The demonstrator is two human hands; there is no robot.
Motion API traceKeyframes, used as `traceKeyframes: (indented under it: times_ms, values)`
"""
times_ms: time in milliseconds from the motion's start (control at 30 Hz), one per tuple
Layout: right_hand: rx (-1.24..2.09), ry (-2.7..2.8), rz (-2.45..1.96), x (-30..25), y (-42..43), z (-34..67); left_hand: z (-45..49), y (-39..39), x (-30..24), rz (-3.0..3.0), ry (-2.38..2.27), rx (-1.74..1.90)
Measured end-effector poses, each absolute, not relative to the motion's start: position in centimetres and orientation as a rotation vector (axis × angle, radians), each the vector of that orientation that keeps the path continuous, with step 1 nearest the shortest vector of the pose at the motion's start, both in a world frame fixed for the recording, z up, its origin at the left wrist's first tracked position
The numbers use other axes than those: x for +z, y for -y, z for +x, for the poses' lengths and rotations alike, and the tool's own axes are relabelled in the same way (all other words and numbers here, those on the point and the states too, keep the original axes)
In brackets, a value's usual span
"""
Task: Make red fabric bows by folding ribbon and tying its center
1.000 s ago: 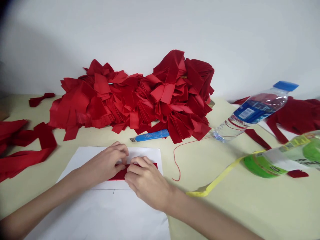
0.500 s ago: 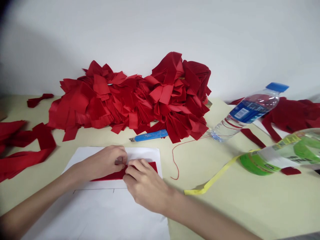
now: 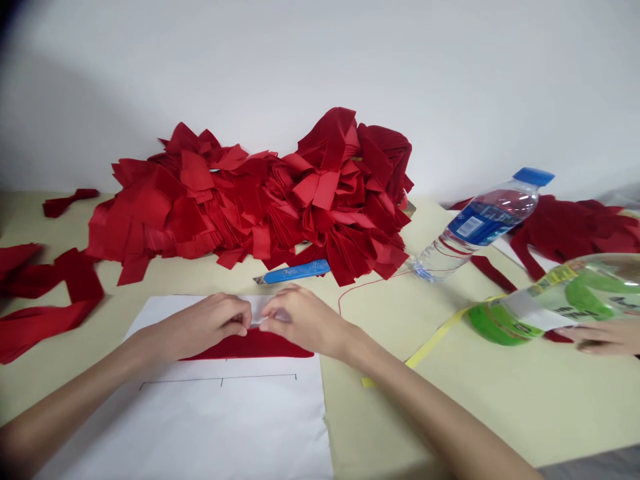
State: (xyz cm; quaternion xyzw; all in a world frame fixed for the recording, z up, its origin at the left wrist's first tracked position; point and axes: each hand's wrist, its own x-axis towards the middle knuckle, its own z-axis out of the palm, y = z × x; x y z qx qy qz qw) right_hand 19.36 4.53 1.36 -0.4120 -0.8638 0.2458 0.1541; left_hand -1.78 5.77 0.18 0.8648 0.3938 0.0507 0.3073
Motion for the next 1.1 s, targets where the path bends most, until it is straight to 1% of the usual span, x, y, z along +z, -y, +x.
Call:
traceKeyframes:
  times_ms: [100,233,367,600,867,933,1100]
  values:
    - [0.769,2.531,-1.124,0.1,-4.7,17.9,-1.8,-5.6,0.3,2.282,-1.054,0.15]
    - [0.777,2.486,-1.191,-0.8,-4.6,17.4,-1.7,-5.1,0.7,2.262,-1.069,0.219]
    - [0.742,2.436,-1.243,-0.9,-4.4,17.6,-1.5,-5.1,0.9,2.21,-1.064,0.311]
    - [0.682,2.408,-1.238,-1.2,-3.8,17.4,-1.5,-5.5,0.3,2.085,-1.045,0.345]
    - [0.68,2.417,-1.239,-1.3,-3.8,17.6,-1.4,-5.4,-0.3,2.298,-1.05,0.342]
    - [0.632,2.43,-1.216,-1.2,-3.8,17.7,-1.4,-5.5,-0.5,2.314,-1.047,0.34]
    - [0.387,2.469,-1.079,-0.7,-2.7,17.7,-1.4,-5.4,-0.5,2.304,-1.044,0.335]
